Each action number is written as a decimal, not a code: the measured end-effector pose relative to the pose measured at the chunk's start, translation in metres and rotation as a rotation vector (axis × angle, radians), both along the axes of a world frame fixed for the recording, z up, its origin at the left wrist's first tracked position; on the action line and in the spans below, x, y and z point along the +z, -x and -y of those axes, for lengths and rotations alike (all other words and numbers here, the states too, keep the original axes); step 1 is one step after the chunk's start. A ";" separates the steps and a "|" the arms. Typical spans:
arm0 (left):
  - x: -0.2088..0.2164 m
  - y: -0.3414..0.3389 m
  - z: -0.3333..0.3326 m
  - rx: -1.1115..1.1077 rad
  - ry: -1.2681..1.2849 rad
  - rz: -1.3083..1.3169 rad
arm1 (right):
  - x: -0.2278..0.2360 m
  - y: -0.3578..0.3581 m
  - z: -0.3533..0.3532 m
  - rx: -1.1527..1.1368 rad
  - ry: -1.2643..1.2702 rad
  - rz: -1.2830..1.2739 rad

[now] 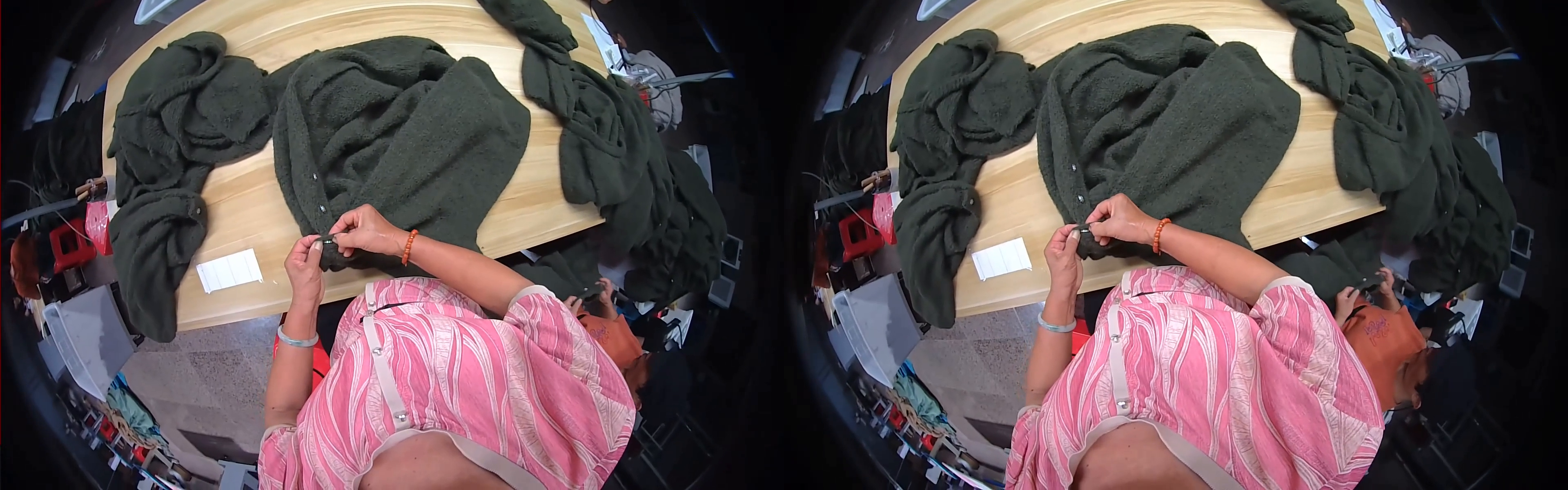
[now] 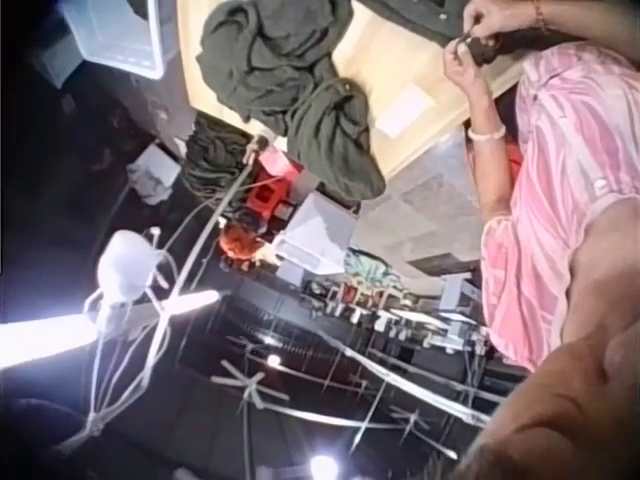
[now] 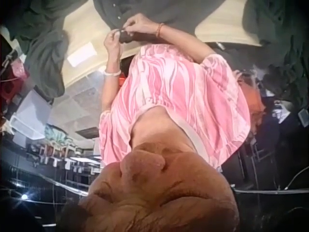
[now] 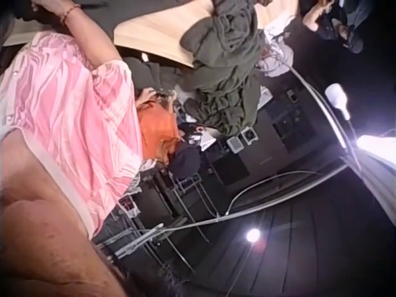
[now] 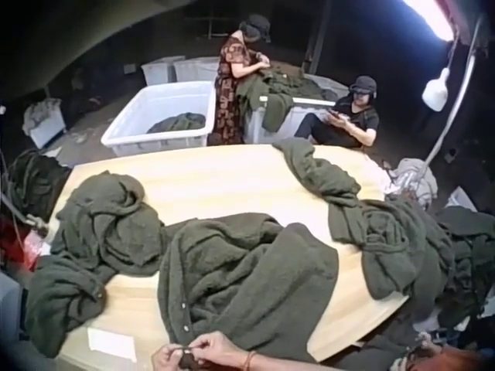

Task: Trimming loose threads from green garments using small scissors.

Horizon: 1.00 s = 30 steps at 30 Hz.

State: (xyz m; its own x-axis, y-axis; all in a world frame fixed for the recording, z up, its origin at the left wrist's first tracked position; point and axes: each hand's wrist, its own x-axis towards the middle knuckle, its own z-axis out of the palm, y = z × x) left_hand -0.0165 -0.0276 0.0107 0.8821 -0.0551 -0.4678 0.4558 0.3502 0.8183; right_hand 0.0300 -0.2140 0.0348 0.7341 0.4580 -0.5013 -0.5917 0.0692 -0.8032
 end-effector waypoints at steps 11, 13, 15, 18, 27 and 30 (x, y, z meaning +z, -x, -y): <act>0.002 -0.006 0.004 0.042 0.026 0.028 | 0.004 -0.004 0.003 0.039 0.106 0.160; 0.001 -0.010 0.005 0.034 0.016 0.064 | 0.005 -0.006 0.000 -0.039 0.019 0.032; 0.003 -0.014 0.007 0.025 0.002 0.098 | 0.005 -0.009 0.002 -0.097 -0.022 -0.106; 0.007 -0.021 0.010 0.021 -0.009 0.119 | 0.005 -0.009 0.003 -0.170 -0.096 -0.301; 0.007 -0.032 0.009 -0.066 -0.100 0.065 | 0.003 -0.005 0.002 -0.141 0.018 -0.149; 0.007 -0.036 0.001 -0.105 -0.107 0.044 | 0.006 -0.007 -0.003 -0.061 0.134 -0.032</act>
